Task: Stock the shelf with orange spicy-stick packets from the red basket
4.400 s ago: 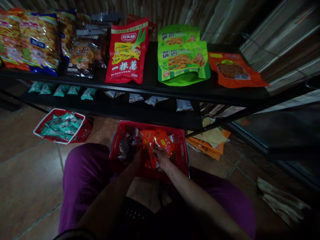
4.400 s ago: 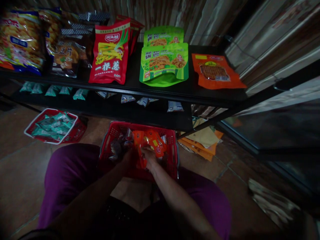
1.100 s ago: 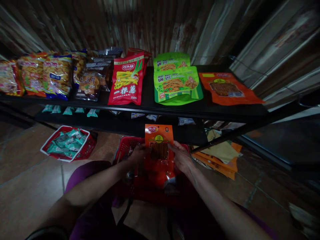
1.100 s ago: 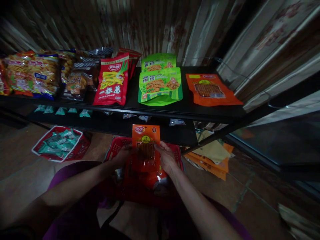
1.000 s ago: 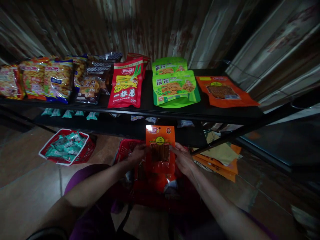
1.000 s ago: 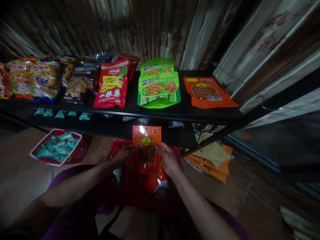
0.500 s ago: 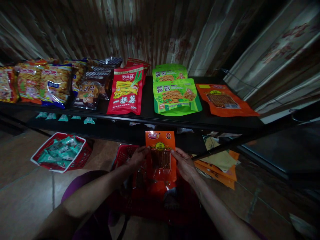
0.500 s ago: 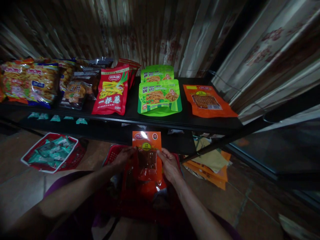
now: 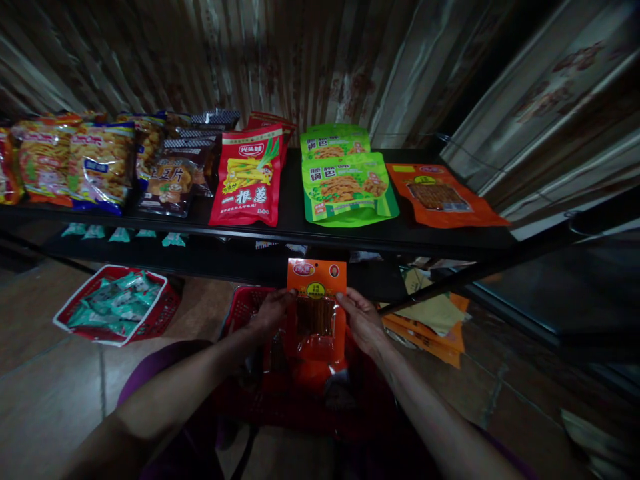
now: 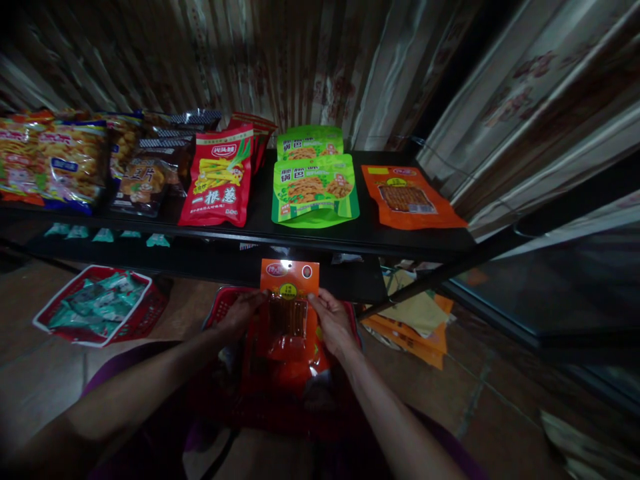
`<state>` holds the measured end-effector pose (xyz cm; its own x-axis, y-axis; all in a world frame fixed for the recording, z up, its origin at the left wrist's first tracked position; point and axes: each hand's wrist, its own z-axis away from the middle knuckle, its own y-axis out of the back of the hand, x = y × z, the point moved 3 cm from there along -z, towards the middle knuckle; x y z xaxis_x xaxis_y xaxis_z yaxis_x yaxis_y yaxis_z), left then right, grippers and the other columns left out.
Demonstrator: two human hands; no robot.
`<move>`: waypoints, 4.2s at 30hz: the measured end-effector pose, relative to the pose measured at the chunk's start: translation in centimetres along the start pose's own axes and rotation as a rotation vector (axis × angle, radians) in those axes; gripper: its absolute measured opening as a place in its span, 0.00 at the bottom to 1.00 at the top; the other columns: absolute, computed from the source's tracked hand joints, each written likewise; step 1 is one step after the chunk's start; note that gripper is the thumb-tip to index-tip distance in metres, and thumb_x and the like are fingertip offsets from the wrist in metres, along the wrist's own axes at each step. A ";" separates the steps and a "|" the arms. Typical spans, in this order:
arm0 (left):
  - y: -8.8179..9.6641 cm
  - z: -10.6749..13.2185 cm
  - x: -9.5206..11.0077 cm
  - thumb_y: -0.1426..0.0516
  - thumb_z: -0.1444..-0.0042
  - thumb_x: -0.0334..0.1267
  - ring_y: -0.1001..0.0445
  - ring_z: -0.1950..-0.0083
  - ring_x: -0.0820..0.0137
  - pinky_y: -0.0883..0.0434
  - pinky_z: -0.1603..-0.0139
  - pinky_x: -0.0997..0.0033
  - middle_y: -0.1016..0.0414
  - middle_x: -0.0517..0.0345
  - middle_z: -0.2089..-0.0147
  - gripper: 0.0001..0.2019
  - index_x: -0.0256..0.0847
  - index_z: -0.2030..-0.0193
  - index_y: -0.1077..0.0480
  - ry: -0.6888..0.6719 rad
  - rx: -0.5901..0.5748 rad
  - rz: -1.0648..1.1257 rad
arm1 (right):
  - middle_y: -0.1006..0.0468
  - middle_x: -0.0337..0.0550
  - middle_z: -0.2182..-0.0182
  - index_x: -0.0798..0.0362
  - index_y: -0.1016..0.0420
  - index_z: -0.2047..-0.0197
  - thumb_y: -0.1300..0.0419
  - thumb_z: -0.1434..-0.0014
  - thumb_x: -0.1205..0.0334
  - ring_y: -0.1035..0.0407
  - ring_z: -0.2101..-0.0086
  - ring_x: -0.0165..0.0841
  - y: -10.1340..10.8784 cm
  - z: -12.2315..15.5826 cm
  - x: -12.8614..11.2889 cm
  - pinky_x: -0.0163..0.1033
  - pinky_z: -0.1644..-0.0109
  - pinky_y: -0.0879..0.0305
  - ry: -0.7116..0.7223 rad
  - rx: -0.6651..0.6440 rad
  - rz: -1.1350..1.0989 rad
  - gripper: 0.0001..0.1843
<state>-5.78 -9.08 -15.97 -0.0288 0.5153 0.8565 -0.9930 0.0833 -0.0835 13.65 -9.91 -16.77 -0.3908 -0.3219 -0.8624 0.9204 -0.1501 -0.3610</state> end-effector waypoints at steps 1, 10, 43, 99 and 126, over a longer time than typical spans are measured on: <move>0.0 0.0 0.0 0.42 0.52 0.48 0.28 0.55 0.63 0.33 0.60 0.71 0.23 0.53 0.59 0.15 0.40 0.62 0.26 -0.003 0.014 0.001 | 0.19 0.38 0.66 0.47 0.24 0.63 0.31 0.58 0.51 0.26 0.67 0.36 0.0 0.0 -0.1 0.38 0.63 0.32 0.005 0.010 0.004 0.18; -0.6 0.2 0.1 0.39 0.58 0.42 0.28 0.63 0.67 0.33 0.60 0.69 0.23 0.54 0.65 0.12 0.37 0.68 0.27 0.005 -0.055 0.133 | 0.20 0.35 0.73 0.48 0.23 0.68 0.29 0.62 0.53 0.29 0.74 0.31 0.1 0.1 -0.8 0.35 0.69 0.35 -0.002 0.101 -0.035 0.16; -0.4 -0.5 -1.0 0.38 0.57 0.35 0.26 0.67 0.69 0.32 0.66 0.72 0.22 0.54 0.65 0.10 0.37 0.65 0.25 0.085 -0.143 0.221 | 0.19 0.37 0.74 0.50 0.24 0.69 0.31 0.60 0.65 0.27 0.76 0.30 1.5 -0.9 0.3 0.34 0.73 0.30 -0.166 0.131 -0.090 0.11; 0.4 0.2 -1.6 0.44 0.54 0.25 0.26 0.69 0.71 0.30 0.65 0.72 0.24 0.56 0.70 0.07 0.37 0.68 0.27 0.046 -0.102 0.264 | 0.19 0.41 0.67 0.53 0.23 0.68 0.36 0.59 0.73 0.25 0.69 0.30 -0.8 1.2 1.1 0.32 0.64 0.27 -0.298 -0.089 -0.133 0.11; 0.8 0.4 -0.9 0.43 0.54 0.31 0.31 0.71 0.74 0.37 0.70 0.76 0.26 0.59 0.71 0.06 0.38 0.67 0.29 -0.057 0.018 0.061 | 0.18 0.39 0.67 0.50 0.23 0.65 0.30 0.59 0.59 0.25 0.67 0.35 -0.9 1.4 1.8 0.40 0.60 0.29 -0.205 -0.020 -0.074 0.15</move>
<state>-6.65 -9.86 -16.62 -0.0953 0.4692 0.8779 -0.9911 0.0376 -0.1276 12.11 -11.68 -17.49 -0.4496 -0.4947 -0.7437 0.8885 -0.1622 -0.4292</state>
